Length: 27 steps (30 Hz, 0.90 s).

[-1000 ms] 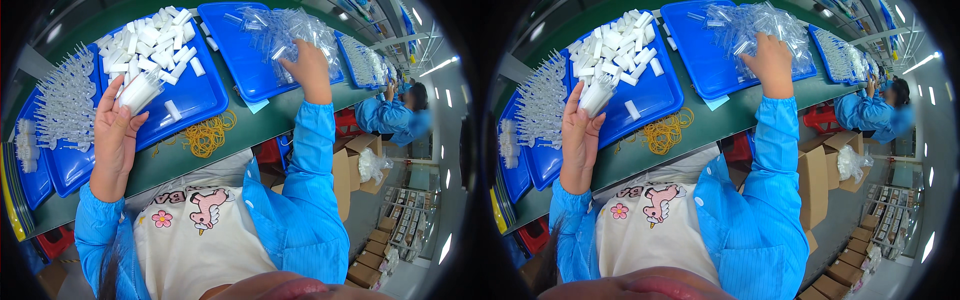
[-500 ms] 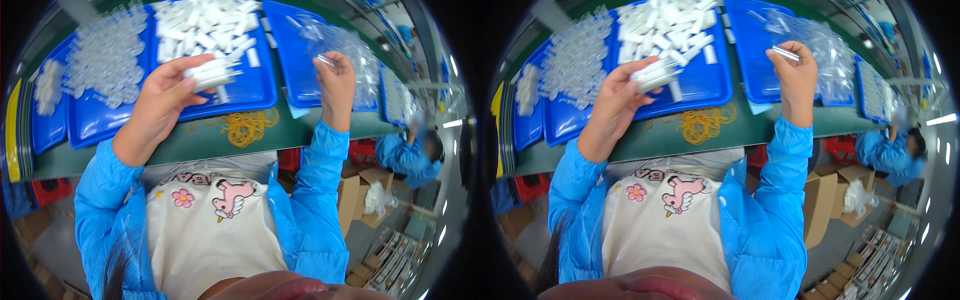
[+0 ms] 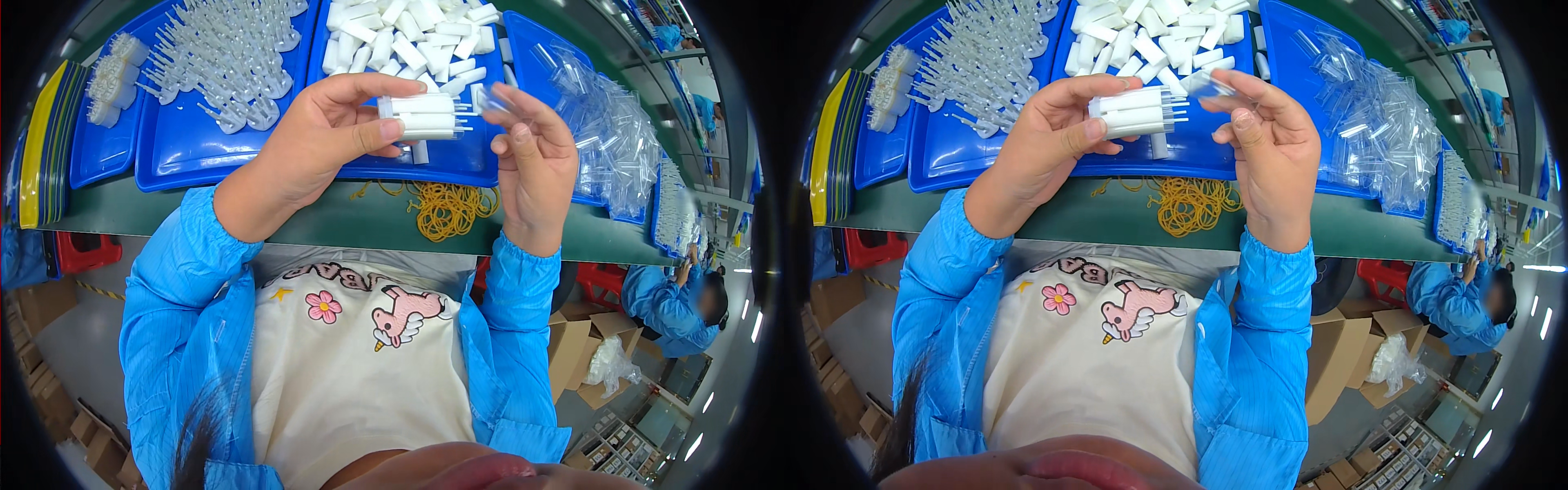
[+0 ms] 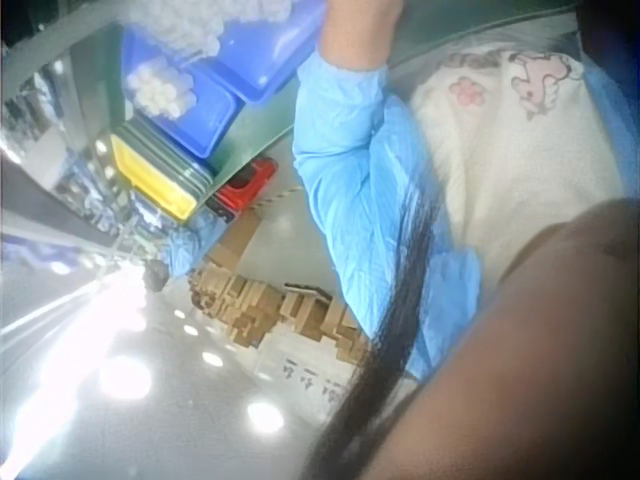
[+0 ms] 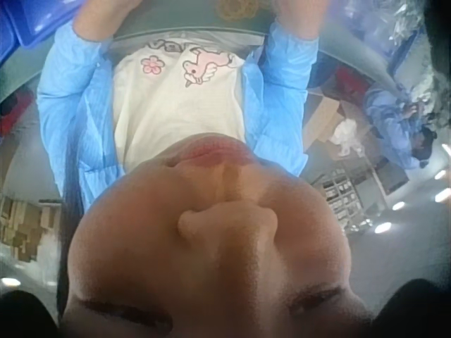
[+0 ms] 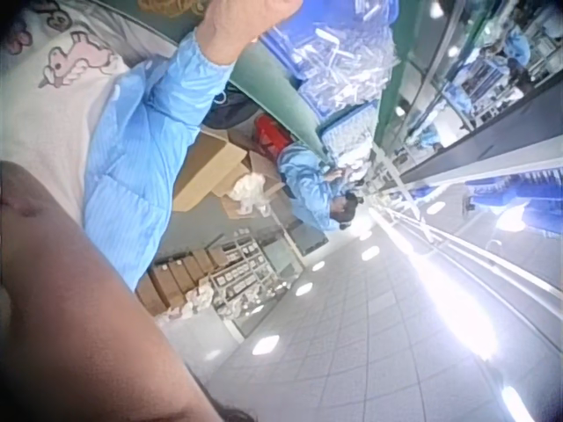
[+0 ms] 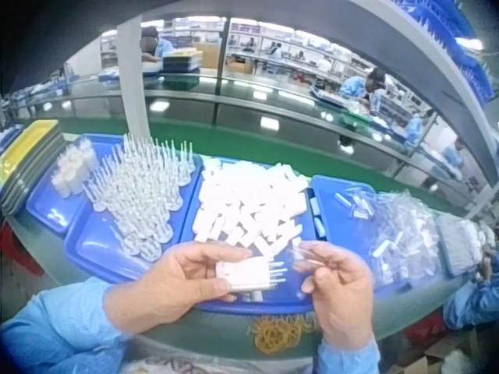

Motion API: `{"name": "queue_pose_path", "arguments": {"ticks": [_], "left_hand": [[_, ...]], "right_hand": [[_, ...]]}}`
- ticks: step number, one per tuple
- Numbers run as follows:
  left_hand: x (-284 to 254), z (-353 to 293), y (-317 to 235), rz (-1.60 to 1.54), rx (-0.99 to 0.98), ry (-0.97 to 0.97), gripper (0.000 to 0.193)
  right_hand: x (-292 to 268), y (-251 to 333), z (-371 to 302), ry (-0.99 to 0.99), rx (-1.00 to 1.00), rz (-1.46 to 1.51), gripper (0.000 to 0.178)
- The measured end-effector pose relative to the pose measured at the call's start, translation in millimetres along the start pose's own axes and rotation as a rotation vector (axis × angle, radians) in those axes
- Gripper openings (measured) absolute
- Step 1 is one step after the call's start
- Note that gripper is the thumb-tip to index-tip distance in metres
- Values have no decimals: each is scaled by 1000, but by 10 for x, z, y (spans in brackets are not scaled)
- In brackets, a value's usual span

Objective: Assembling plastic parts by inserting small components into a white cylindrical housing and securing them with a rubber band.

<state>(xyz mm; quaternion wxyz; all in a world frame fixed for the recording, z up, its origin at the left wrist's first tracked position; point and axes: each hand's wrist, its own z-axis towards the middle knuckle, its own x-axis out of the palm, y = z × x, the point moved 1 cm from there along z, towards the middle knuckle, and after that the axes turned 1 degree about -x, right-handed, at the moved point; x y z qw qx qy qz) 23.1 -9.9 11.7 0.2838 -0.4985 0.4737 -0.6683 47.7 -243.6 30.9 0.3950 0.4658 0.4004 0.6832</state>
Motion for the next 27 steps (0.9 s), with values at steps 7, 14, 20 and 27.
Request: {"name": "queue_pose_path", "arguments": {"ticks": [7, 14, 20, 27], "left_hand": [[-19, 3, -20, -7, 2, -40, 40], [-16, 2, 21, -35, 6, 9, 36], [-14, 20, 55, -54, 37, 14, 32], [3, 25, 71, -83, 54, 9, 35]], "right_hand": [[-110, -22, -23, -43, -79, -126, 24], [-66, 8, -84, 60, -62, -233, 23], [-64, 25, -101, 104, -93, -261, 22], [-49, 25, -125, 105, -139, -321, 23]]}}
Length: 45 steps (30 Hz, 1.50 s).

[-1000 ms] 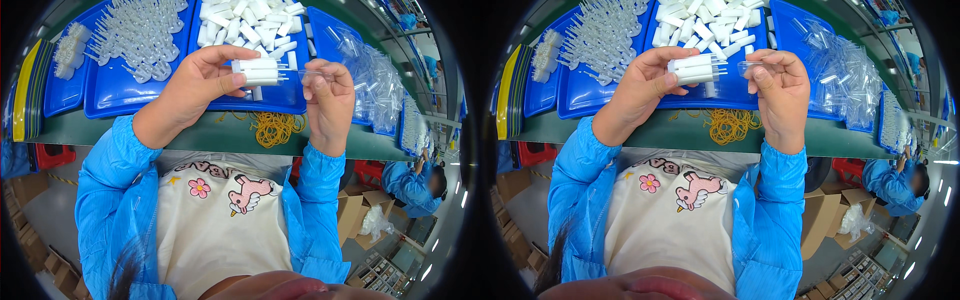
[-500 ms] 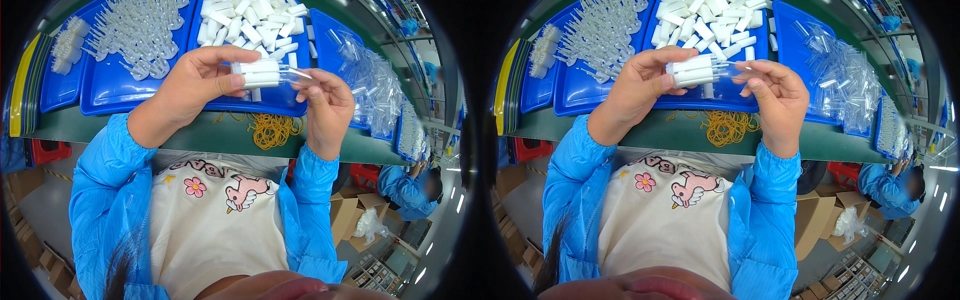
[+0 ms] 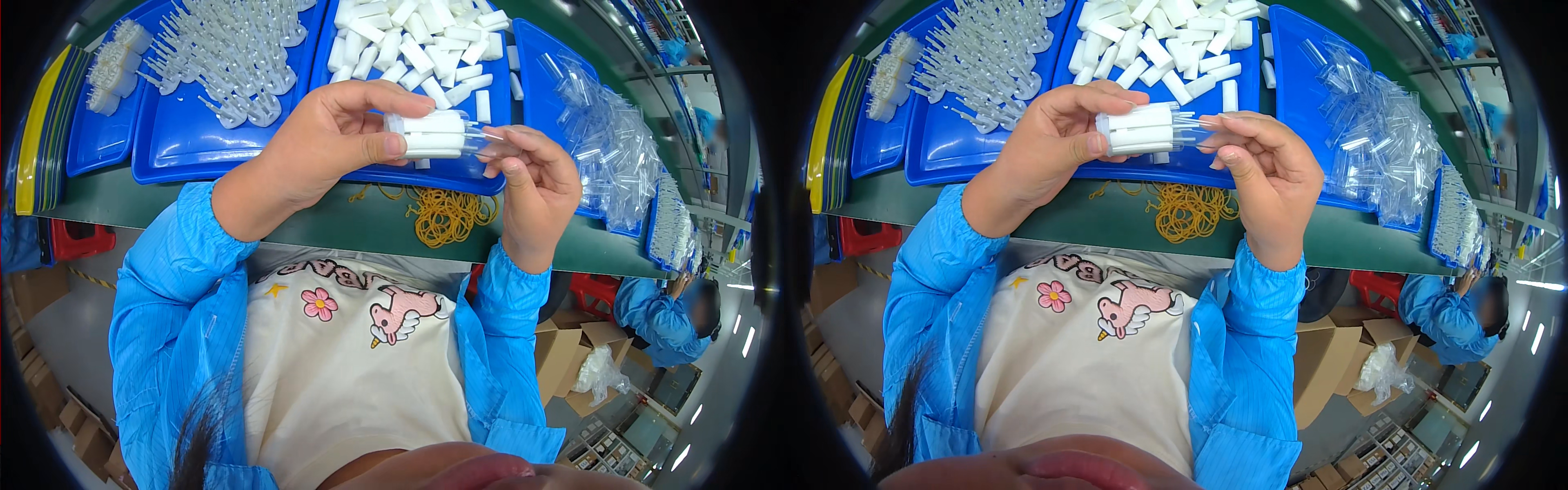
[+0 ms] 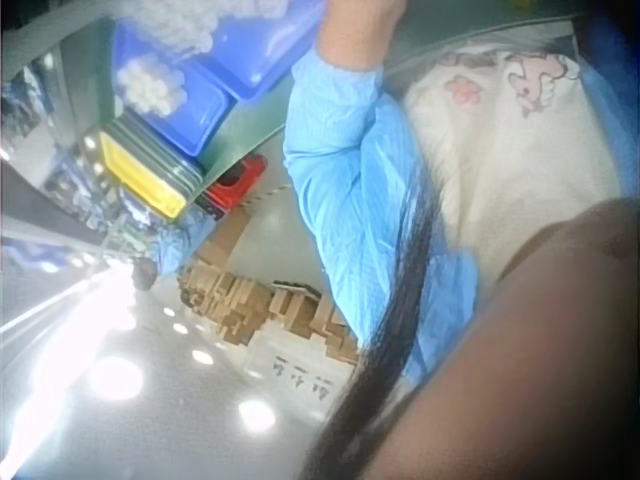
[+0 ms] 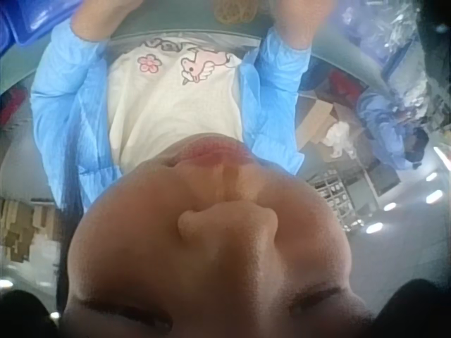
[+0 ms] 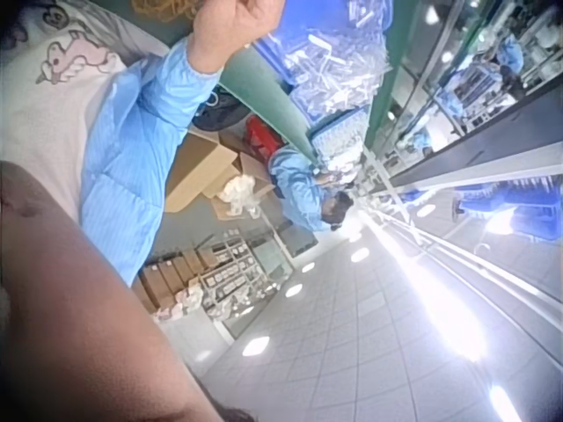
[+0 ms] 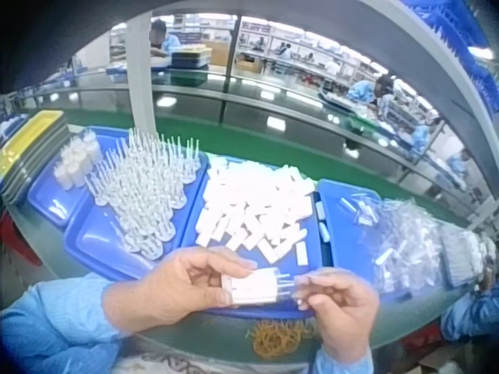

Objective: Assembling plastic parts by inserting small components into a white cylindrical housing and securing them with a rubber band.

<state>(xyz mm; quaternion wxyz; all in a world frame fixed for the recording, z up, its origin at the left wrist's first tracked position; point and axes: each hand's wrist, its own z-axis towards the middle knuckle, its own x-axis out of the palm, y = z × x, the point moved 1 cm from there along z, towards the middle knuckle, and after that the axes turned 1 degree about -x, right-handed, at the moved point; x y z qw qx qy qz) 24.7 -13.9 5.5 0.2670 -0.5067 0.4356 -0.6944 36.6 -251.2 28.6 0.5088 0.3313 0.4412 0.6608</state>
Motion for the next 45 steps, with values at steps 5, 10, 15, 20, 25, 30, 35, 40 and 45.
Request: {"name": "queue_pose_path", "arguments": {"ticks": [5, 10, 15, 20, 25, 30, 35, 40, 45], "left_hand": [[-43, 1, -28, 124, 20, 58, 31], [-29, -2, -43, 287, 65, 99, 28], [-22, -3, -131, 376, 10, 168, 27], [-3, 3, -132, 339, 7, 192, 29], [14, -15, -99, 317, 22, 140, 33], [19, -22, -126, 427, 59, 172, 35], [55, -27, -279, 620, 93, 211, 33], [26, -22, -278, 637, 116, 247, 32], [-22, -16, -212, 515, 124, 215, 32]], "right_hand": [[62, -17, -51, -8, -51, -45, 24], [99, -72, -131, -98, -97, 5, 24], [47, -102, -141, -55, -45, 67, 22], [-31, -132, -151, -15, -20, 118, 23], [65, -94, -190, -77, -99, 29, 23], [123, -121, -210, -113, -115, 42, 23], [90, -132, -191, -95, -79, 69, 23], [57, -139, -194, -34, -43, 109, 23], [13, -167, -154, 0, -105, 32, 23]]}}
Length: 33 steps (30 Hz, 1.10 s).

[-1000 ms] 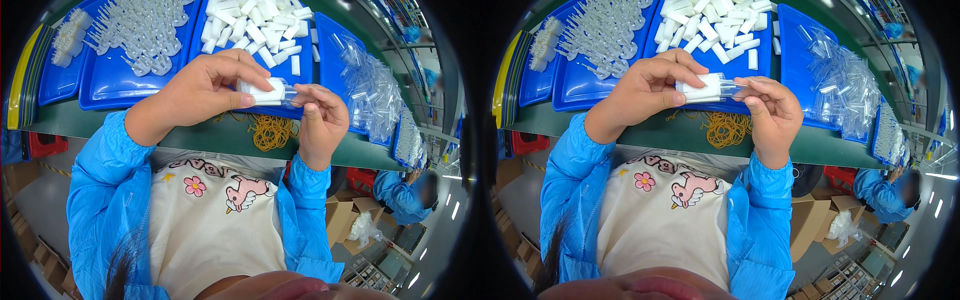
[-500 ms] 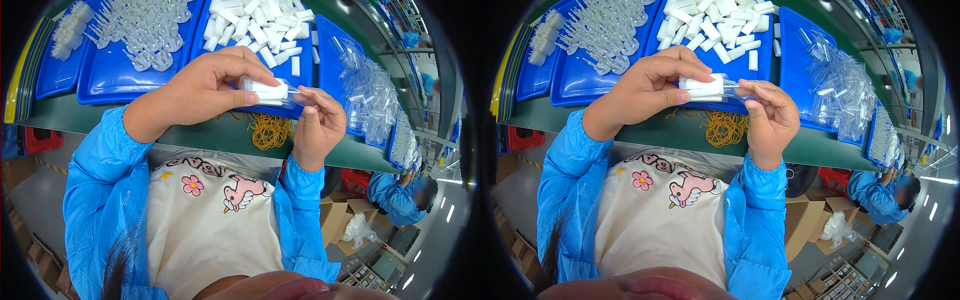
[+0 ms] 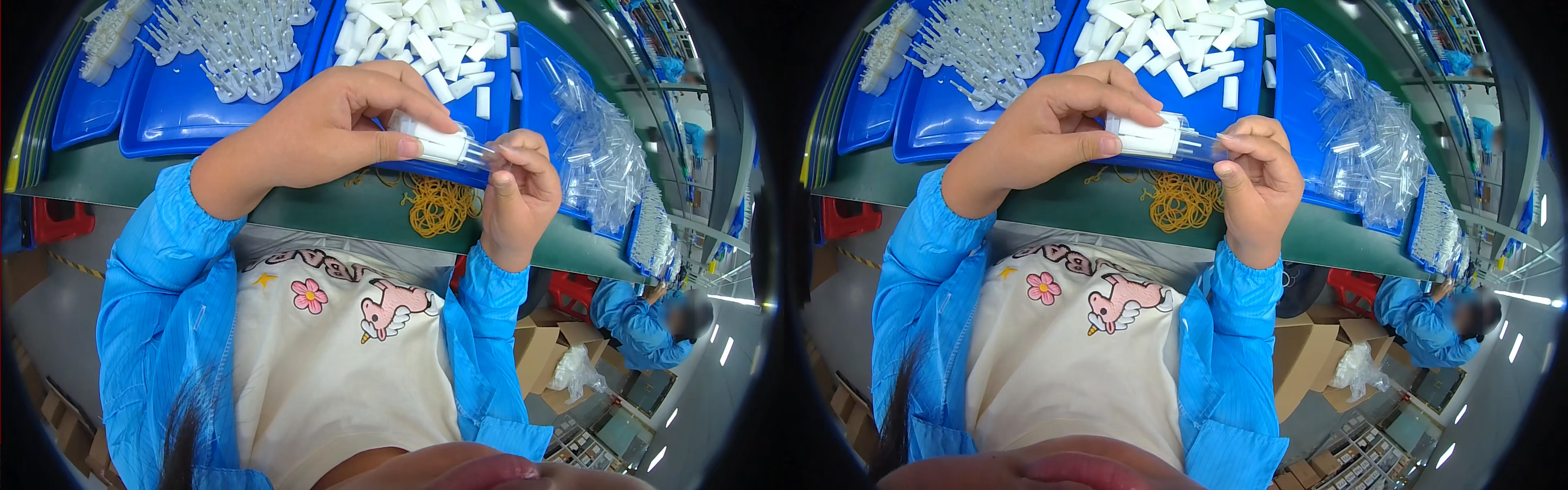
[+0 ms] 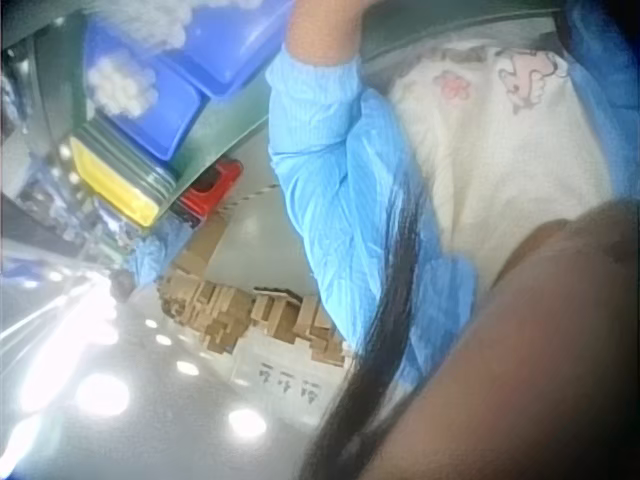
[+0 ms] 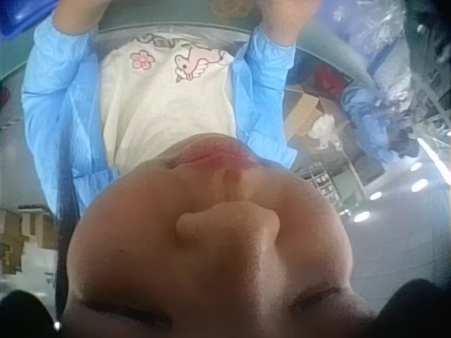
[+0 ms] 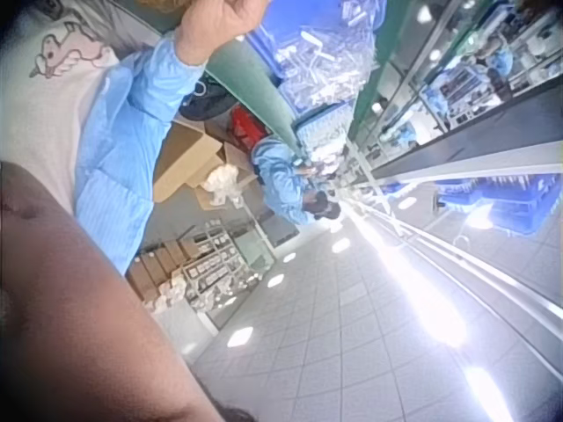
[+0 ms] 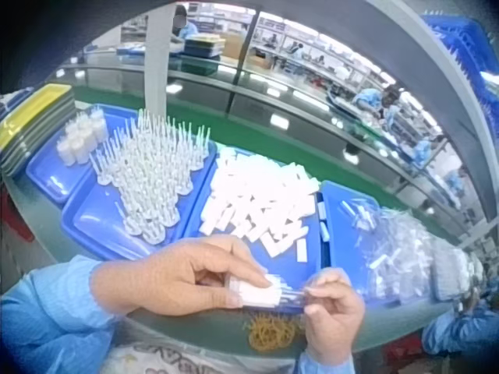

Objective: Assembling plastic parts by inserting small components into a white cylindrical housing and securing them with a rubber band.

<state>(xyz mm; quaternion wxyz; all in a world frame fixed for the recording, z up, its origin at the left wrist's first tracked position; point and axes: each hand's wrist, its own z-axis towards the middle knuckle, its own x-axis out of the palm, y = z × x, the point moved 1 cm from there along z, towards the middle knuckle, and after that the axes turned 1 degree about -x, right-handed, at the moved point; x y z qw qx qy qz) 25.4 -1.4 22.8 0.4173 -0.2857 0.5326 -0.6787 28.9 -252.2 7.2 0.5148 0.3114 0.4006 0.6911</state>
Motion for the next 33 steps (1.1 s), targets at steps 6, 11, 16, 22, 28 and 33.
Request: {"name": "queue_pose_path", "arguments": {"ticks": [6, 11, 16, 22, 28, 33], "left_hand": [[48, -5, 46, -63, -17, 24, 35], [70, -5, 69, -203, -3, 14, 32], [114, -32, 157, -318, 86, -54, 33], [102, -64, 171, -293, 98, -100, 42], [106, -60, 114, -282, 116, -52, 45], [128, 1, -345, -661, -102, -244, 95]], "right_hand": [[134, 53, -24, 9, 39, -121, 24], [358, 134, -67, -277, 90, -102, 29], [559, 139, -32, -275, -88, -73, 37], [756, 103, -87, -179, -73, 58, 40], [689, 121, -29, -142, -74, 121, 44], [364, 365, -32, -243, -22, -9, 41]]}}
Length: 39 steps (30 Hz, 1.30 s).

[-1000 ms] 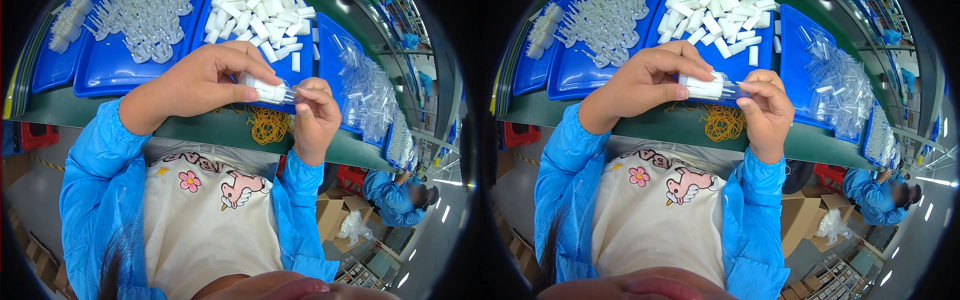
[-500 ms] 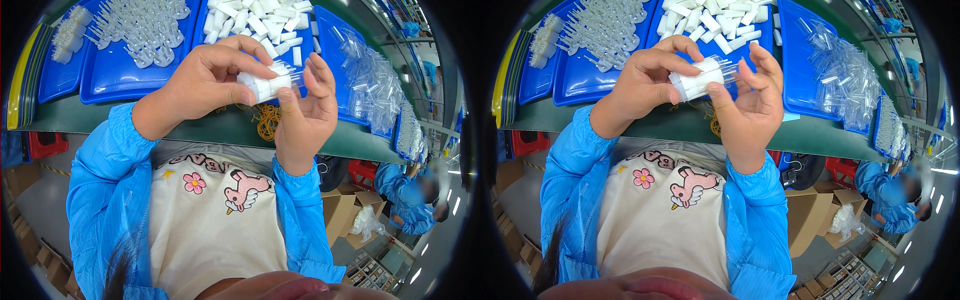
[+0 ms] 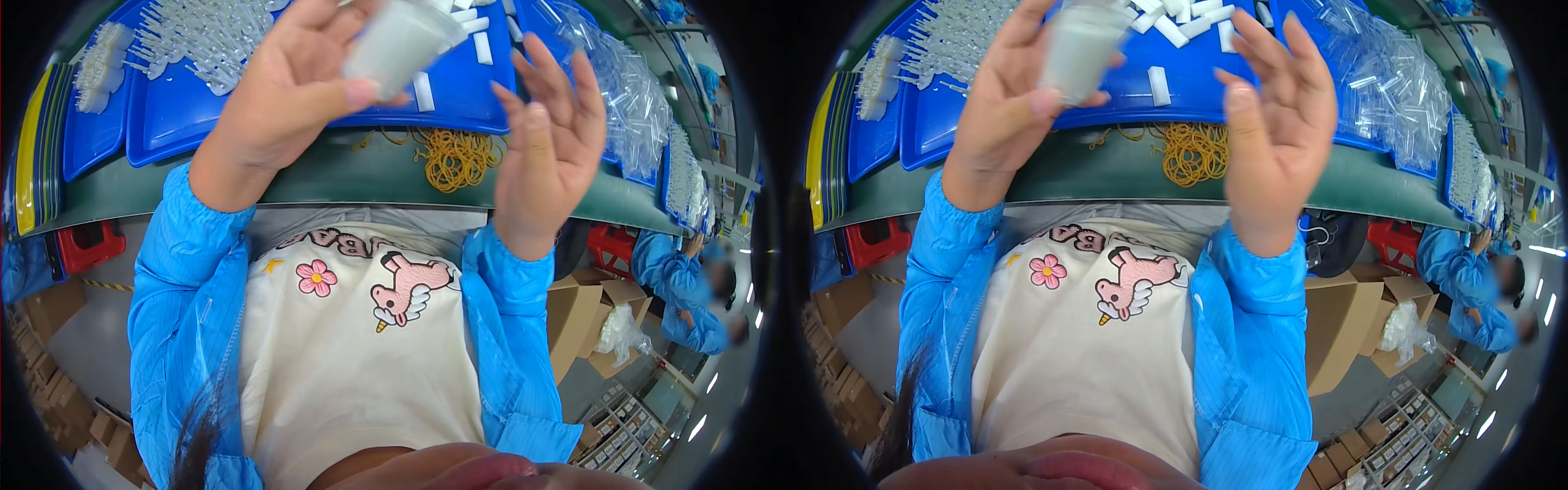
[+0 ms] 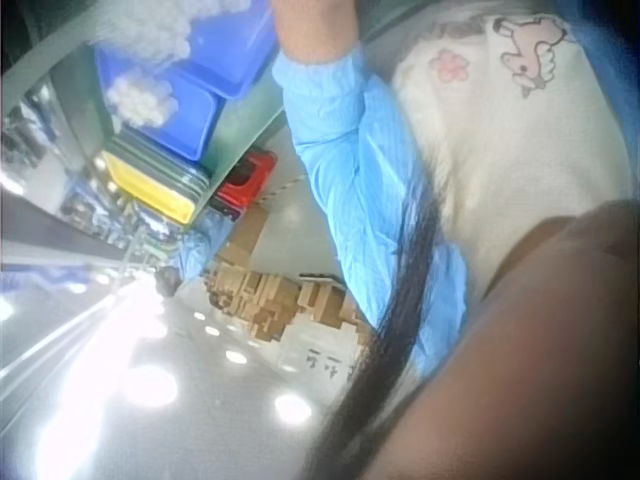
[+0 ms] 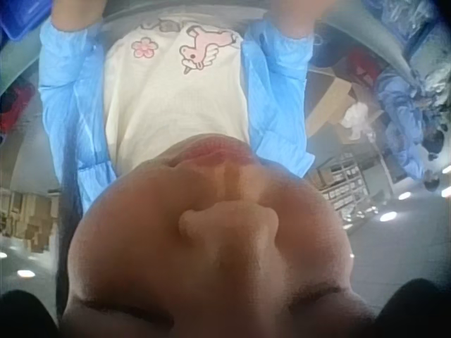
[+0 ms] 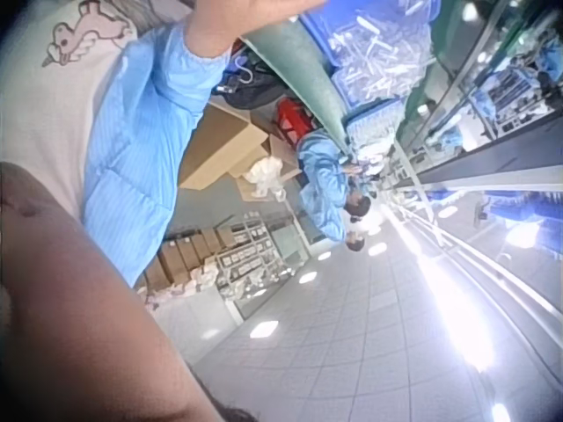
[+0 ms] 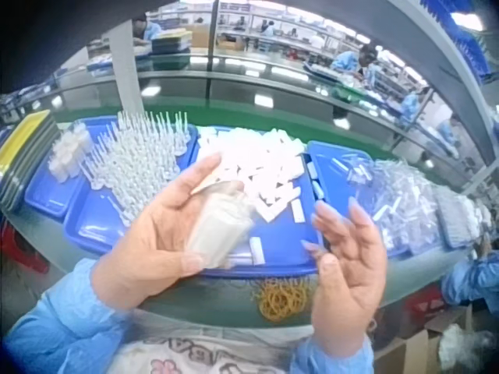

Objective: Assembling plastic parts by inserting small components into a white cylindrical housing and securing them with a rubber band.

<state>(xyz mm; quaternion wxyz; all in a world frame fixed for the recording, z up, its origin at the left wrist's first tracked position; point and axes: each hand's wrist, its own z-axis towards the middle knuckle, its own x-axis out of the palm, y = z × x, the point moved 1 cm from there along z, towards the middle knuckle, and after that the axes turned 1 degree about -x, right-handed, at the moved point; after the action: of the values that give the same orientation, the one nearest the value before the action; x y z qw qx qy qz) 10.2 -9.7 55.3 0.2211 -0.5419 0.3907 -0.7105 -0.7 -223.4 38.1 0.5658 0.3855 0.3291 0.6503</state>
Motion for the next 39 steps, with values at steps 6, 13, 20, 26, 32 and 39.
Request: {"name": "queue_pose_path", "arguments": {"ticks": [6, 13, 20, 26, 32, 39], "left_hand": [[-444, -307, 260, 66, 48, 3, 50], [-182, -473, 456, 186, -12, 6, 32], [-19, -430, 600, 372, -224, -87, 24], [-107, -323, 669, 497, 14, -186, 23], [81, -433, 531, 329, -254, 0, 33], [40, -589, 436, -105, -566, 472, 41]], "right_hand": [[-600, 193, -220, 314, -86, -745, 18], [-589, -16, -435, 484, -218, -1067, 21], [-617, -79, -230, 222, -318, -937, 6], [-518, -86, -120, 18, -128, -651, 5], [-259, 91, -219, 350, -132, -496, 4], [-121, 15, -365, 334, 346, 145, 8]]}}
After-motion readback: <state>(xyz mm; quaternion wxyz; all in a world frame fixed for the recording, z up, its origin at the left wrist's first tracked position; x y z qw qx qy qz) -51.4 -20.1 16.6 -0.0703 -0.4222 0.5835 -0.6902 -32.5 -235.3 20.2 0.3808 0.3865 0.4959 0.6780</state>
